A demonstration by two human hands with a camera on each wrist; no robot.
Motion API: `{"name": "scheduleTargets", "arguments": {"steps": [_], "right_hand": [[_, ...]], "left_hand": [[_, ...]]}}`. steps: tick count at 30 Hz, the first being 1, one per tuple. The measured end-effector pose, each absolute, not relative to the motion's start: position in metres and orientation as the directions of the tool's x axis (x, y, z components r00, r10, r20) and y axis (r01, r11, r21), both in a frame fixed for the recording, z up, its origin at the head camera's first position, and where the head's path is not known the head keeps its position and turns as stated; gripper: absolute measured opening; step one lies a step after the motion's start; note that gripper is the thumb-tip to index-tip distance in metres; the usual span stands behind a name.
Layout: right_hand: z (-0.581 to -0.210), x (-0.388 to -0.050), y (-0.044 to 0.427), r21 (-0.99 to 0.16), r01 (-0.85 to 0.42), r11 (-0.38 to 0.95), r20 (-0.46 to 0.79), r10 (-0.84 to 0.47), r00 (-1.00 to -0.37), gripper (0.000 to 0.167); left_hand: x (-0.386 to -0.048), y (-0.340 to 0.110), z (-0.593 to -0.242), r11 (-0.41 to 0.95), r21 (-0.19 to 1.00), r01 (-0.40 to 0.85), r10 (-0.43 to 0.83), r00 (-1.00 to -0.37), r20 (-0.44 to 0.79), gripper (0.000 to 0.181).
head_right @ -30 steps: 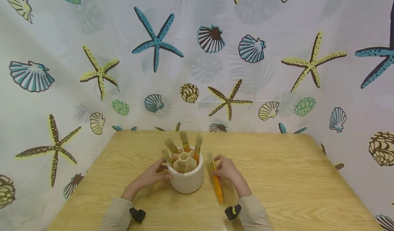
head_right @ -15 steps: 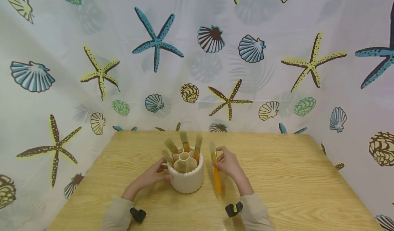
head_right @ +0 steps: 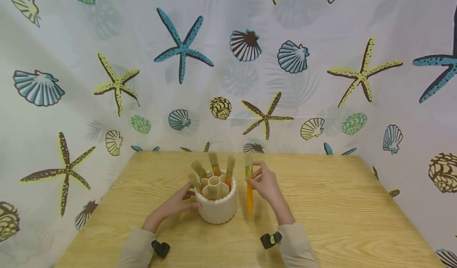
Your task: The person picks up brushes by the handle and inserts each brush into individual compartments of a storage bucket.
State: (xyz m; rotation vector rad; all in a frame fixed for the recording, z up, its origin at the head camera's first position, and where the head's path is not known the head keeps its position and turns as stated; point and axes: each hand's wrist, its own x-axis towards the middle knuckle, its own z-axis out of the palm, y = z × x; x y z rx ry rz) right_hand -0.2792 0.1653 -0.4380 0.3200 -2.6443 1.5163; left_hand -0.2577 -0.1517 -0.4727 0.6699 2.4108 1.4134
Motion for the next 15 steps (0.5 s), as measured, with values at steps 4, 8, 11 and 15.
{"name": "scheduleTargets", "arguments": {"steps": [4, 8, 11, 15], "right_hand": [[-0.433, -0.280, 0.165, -0.851, -0.227, 0.473, 0.192, -0.122, -0.974, 0.056], [-0.430, -0.280, 0.165, -0.855, -0.239, 0.460, 0.208, -0.117, -0.971, 0.056], [-0.428, -0.279, 0.164, -0.855, -0.255, 0.451, 0.228, -0.115, -0.967, 0.056], [-0.424, -0.277, 0.163, -0.846, -0.286, 0.449, 0.265, -0.112, -0.958, 0.055]], "left_hand": [[-0.264, -0.152, -0.483, 0.422, 0.869, 0.258, 0.507, -0.862, 0.009, 0.074], [-0.273, -0.154, -0.500, 0.422, 0.869, 0.258, 0.492, -0.870, 0.019, 0.073], [-0.275, -0.155, -0.504, 0.422, 0.868, 0.261, 0.489, -0.872, 0.024, 0.072], [-0.275, -0.154, -0.505, 0.431, 0.864, 0.261, 0.486, -0.874, 0.021, 0.073]]}}
